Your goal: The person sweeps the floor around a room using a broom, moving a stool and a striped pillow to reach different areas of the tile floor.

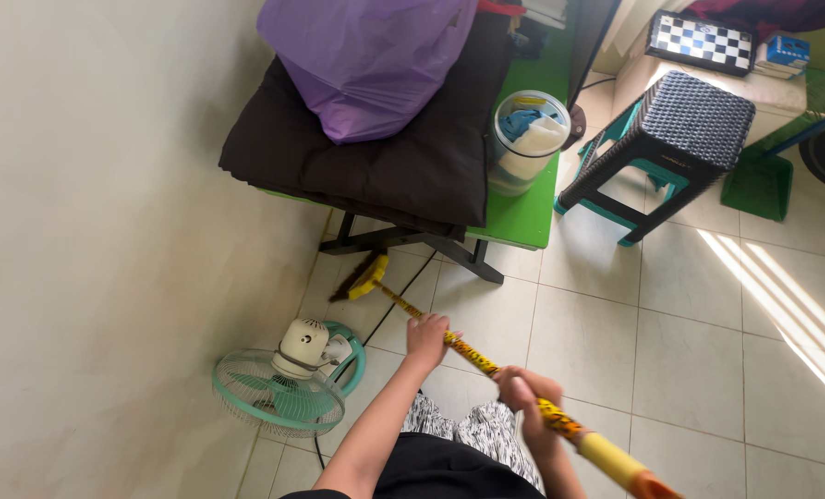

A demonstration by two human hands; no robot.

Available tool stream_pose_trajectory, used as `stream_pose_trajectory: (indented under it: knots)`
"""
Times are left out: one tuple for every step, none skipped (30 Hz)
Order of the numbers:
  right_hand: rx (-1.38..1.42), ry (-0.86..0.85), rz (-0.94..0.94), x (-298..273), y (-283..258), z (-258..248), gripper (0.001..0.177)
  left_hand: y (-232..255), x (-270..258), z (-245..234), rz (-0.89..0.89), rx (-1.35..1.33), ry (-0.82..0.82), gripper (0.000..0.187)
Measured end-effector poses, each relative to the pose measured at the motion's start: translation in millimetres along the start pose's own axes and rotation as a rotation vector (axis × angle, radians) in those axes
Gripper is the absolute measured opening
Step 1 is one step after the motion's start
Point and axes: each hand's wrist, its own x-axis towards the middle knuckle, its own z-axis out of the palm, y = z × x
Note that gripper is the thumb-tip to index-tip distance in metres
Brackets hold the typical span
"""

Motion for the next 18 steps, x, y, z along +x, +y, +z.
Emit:
stream_pose_trajectory:
  knots:
    - [0.000, 0.003, 0.000, -4, 3, 3, 0.033, -6, -6, 6, -0.060, 0.022, -0.064, 0.035]
    - [0.009, -0.024, 0.012, -7, 5, 5, 0.033, -9, -9, 13, -0.120, 0.044, -0.128, 0.036]
    - [0.018, -0.054, 0.024, -10, 5, 5, 0.033, -9, -11, 19, -0.120, 0.044, -0.128, 0.036]
    - [0.019, -0.055, 0.024, -12, 3, 2, 0.033, -9, -13, 24, -0.154, 0.044, -0.178, 0.037]
    - [-0.008, -0.061, 0.034, -15, 1, -3, 0.033, -7, -14, 30, -0.188, 0.043, -0.228, 0.038]
    - [-0.035, -0.068, 0.044, -17, -1, -8, 0.033, -5, -14, 35, -0.189, 0.042, -0.227, 0.038]
    - [-0.036, -0.069, 0.045, -19, -3, -13, 0.033, -1, -13, 40, -0.162, 0.036, -0.207, 0.038]
    - [-0.013, -0.070, 0.033, -20, -4, -19, 0.034, 4, -13, 44, -0.134, 0.031, -0.187, 0.039]
    - [0.008, -0.069, 0.020, -22, -7, -26, 0.034, 11, -14, 49, -0.133, 0.029, -0.186, 0.039]
    - [0.006, -0.069, 0.019, -24, -10, -34, 0.034, 19, -14, 54, -0.139, 0.027, -0.191, 0.040]
    - [0.004, -0.067, 0.033, -27, -12, -41, 0.035, 28, -15, 60, -0.142, 0.025, -0.200, 0.040]
    - [0.001, -0.064, 0.048, -31, -15, -49, 0.036, 38, -16, 65, -0.137, 0.022, -0.201, 0.040]
    - [-0.002, -0.059, 0.050, -36, -20, -58, 0.036, 49, -18, 71, -0.139, 0.007, -0.216, 0.040]
    - [-0.042, -0.047, 0.052, -42, -25, -68, 0.034, 61, -20, 77, -0.141, -0.009, -0.231, 0.040]
    - [-0.082, -0.033, 0.056, -49, -30, -77, 0.033, 72, -24, 83, -0.136, -0.011, -0.236, 0.040]
    - [-0.085, -0.028, 0.059, -57, -35, -86, 0.033, 85, -28, 89, -0.121, -0.017, -0.248, 0.040]
    - [-0.100, -0.022, 0.063, -63, -40, -96, 0.032, 96, -31, 94, -0.107, -0.021, -0.258, 0.040]
    - [-0.115, -0.016, 0.068, -68, -44, -106, 0.033, 109, -34, 99, -0.104, -0.021, -0.259, 0.040]
